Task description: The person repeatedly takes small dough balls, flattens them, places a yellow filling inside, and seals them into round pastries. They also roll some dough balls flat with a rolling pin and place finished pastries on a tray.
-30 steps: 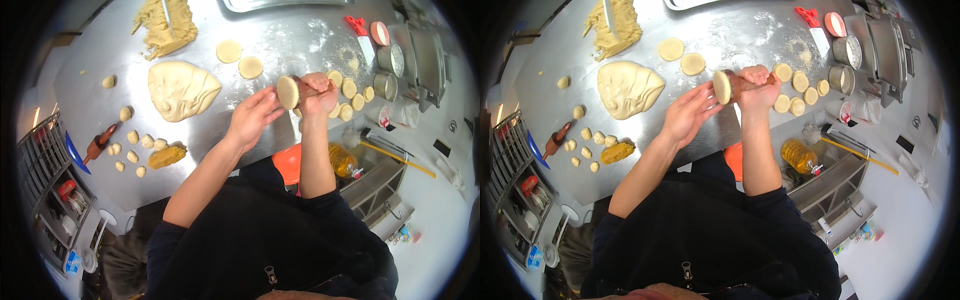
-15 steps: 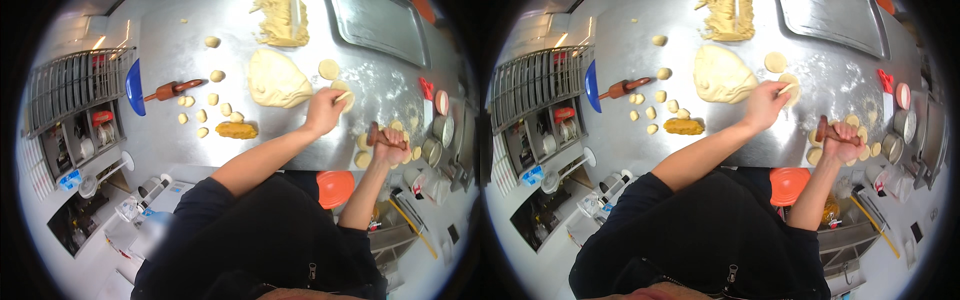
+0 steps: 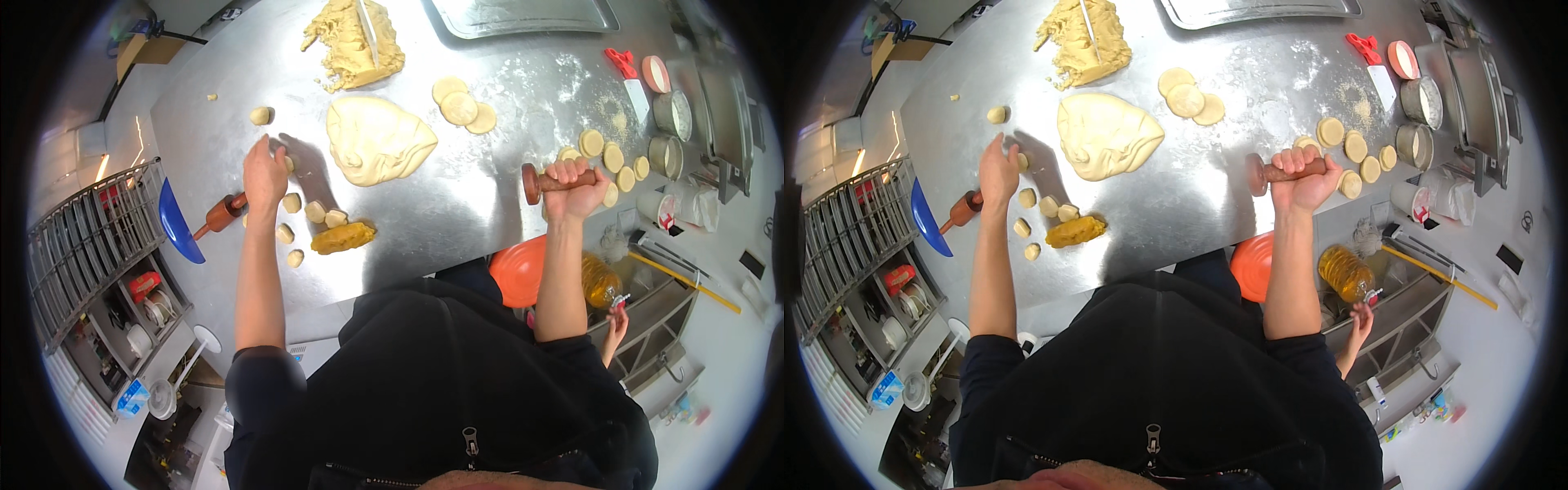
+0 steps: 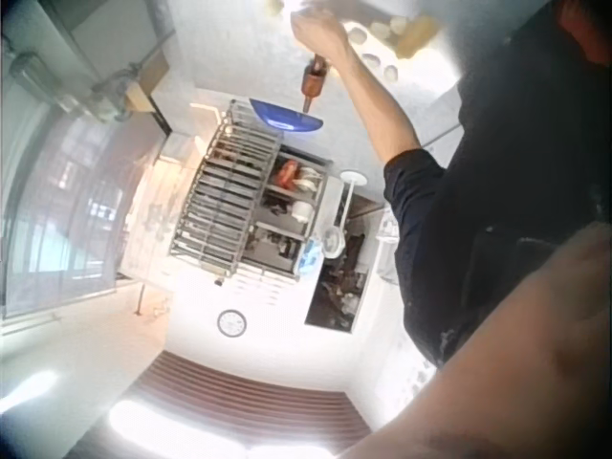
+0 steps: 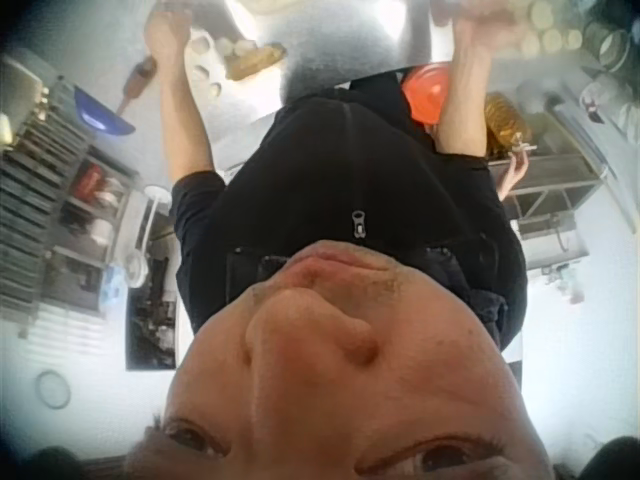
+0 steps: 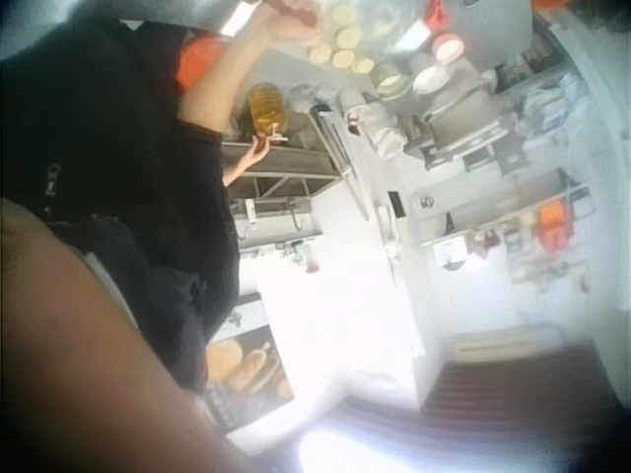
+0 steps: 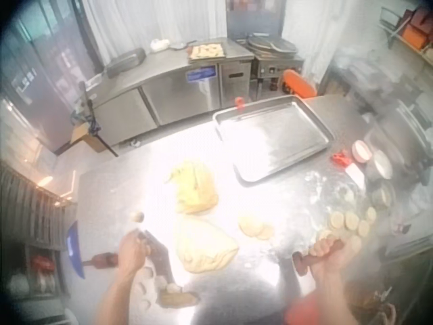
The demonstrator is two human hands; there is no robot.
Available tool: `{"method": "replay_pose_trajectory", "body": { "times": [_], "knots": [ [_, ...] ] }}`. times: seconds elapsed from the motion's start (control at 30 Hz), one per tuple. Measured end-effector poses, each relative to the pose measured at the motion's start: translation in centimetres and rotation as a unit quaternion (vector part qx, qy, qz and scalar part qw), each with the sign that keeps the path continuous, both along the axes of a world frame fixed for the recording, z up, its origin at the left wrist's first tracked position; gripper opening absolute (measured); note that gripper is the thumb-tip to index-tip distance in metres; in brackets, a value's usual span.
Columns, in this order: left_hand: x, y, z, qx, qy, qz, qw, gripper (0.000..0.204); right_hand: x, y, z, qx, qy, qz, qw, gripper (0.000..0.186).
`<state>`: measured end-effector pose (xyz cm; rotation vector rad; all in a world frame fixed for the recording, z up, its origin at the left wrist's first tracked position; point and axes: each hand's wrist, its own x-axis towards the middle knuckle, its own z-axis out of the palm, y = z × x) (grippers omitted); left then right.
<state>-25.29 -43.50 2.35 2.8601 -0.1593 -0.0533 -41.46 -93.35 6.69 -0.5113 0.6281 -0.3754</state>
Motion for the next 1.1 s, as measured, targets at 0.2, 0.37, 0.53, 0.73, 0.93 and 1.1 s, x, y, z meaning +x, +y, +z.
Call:
{"method": "replay_pose_trajectory", "body": {
  "times": [0.2,0.37,0.53,0.73,0.93,1.1],
  "knots": [
    [-0.2,2.1,0.3,0.003,0.165,0.002,0.986,0.035,-0.4,0.5,-0.4,0.031,-0.001,-0.013,0.999,0.033],
    [-0.9,2.7,1.5,-0.076,0.168,0.046,0.982,0.035,-0.9,0.2,-0.6,0.039,-0.037,0.019,0.998,0.032],
    [-0.9,1.3,3.2,-0.056,0.232,0.006,0.971,0.05,-1.2,0.0,-0.5,0.029,-0.008,0.004,1.0,0.032],
    [-1.4,-5.6,7.3,-0.591,0.373,0.077,0.711,0.044,-1.5,-0.9,0.1,0.028,-0.002,-0.001,1.0,0.033],
    [-1.3,-18.7,8.4,-0.702,0.448,0.004,0.553,0.052,-2.4,-2.5,0.1,0.046,-0.007,-0.041,0.998,0.037],
    [-0.8,-32.5,7.6,-0.677,0.489,0.017,0.55,0.045,-4.4,-5.4,0.7,0.048,-0.02,-0.093,0.994,0.037]
  ]
}}
